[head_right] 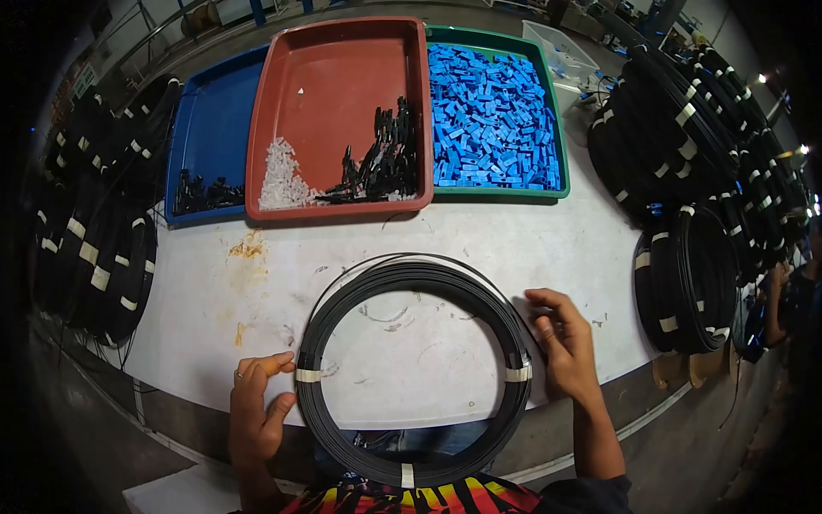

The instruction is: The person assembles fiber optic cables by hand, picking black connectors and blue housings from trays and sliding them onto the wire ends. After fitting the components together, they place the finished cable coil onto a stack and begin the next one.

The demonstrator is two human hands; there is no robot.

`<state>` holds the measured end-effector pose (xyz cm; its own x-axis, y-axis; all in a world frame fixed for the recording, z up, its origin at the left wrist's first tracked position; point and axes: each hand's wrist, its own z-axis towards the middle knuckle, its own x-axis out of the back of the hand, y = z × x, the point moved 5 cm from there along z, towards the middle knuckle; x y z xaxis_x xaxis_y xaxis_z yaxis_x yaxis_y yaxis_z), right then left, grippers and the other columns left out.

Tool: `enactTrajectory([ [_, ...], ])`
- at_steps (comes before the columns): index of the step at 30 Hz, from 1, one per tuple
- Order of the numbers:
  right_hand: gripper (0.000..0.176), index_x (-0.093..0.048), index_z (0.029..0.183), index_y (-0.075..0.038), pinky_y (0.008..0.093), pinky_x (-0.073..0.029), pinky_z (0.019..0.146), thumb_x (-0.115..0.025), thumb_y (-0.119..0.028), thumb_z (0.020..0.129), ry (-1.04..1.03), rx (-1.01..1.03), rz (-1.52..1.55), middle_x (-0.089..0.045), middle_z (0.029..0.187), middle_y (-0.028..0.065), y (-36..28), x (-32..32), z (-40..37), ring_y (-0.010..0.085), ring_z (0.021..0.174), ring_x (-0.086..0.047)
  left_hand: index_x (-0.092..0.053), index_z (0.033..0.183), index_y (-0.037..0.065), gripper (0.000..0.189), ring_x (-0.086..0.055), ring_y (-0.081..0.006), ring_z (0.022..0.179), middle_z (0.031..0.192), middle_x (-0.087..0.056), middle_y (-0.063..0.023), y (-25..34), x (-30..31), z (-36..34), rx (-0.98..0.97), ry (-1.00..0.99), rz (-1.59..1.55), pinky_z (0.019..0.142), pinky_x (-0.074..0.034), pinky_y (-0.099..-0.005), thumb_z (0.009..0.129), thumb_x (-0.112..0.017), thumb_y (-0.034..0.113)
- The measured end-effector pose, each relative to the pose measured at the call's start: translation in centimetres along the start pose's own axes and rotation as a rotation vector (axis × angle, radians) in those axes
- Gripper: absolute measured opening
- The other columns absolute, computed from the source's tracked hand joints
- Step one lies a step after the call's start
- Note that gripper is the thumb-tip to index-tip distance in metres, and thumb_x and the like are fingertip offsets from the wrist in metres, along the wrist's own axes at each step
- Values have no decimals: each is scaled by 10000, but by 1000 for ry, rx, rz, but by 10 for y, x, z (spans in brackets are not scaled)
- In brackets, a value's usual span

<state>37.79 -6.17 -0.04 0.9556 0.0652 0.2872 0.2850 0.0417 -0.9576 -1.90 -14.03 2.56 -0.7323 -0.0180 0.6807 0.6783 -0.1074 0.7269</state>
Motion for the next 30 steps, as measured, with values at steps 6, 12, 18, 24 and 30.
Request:
enactTrajectory([
  [6,267,-655,1155,23,256,-511,827,-707,40,893,95,-58,-51,-697,1005,62,18,14,-1,95,889,-629,-611,1336,29,724,-575,-303,995,1052,-665,-105,-7,0,-2,42,-119,23,944,-437,-414,630,-768,52],
  [12,250,-689,1066,34,265,-523,768,-757,60,827,13,-87,-229,-718,940,75,-2,5,-4,109,817,-641,-580,1383,33,800,-596,-291,893,967,-648,-94,-4,-3,0,117,-141,-29,891,-472,-402,597,-728,45],
  [18,244,-709,999,23,271,-511,695,-764,103,775,64,-9,-365,-714,874,85,-7,3,-4,117,736,-630,-555,1410,21,833,-616,-286,862,980,-667,-114,8,-4,6,37,-122,89,880,-489,-393,589,-689,59],
  [24,238,-713,980,20,265,-506,667,-749,112,763,103,-44,-309,-703,829,82,0,4,-4,111,726,-623,-555,1418,28,821,-653,-287,873,988,-684,-130,16,-8,5,99,-69,70,844,-529,-387,603,-656,-7],
  [30,219,-715,976,23,266,-505,673,-744,96,771,110,12,-329,-690,822,73,-4,2,-1,110,730,-612,-607,1347,22,705,-666,-265,813,925,-697,-121,-3,-8,13,57,132,168,773,-544,-358,652,-606,-97],
])
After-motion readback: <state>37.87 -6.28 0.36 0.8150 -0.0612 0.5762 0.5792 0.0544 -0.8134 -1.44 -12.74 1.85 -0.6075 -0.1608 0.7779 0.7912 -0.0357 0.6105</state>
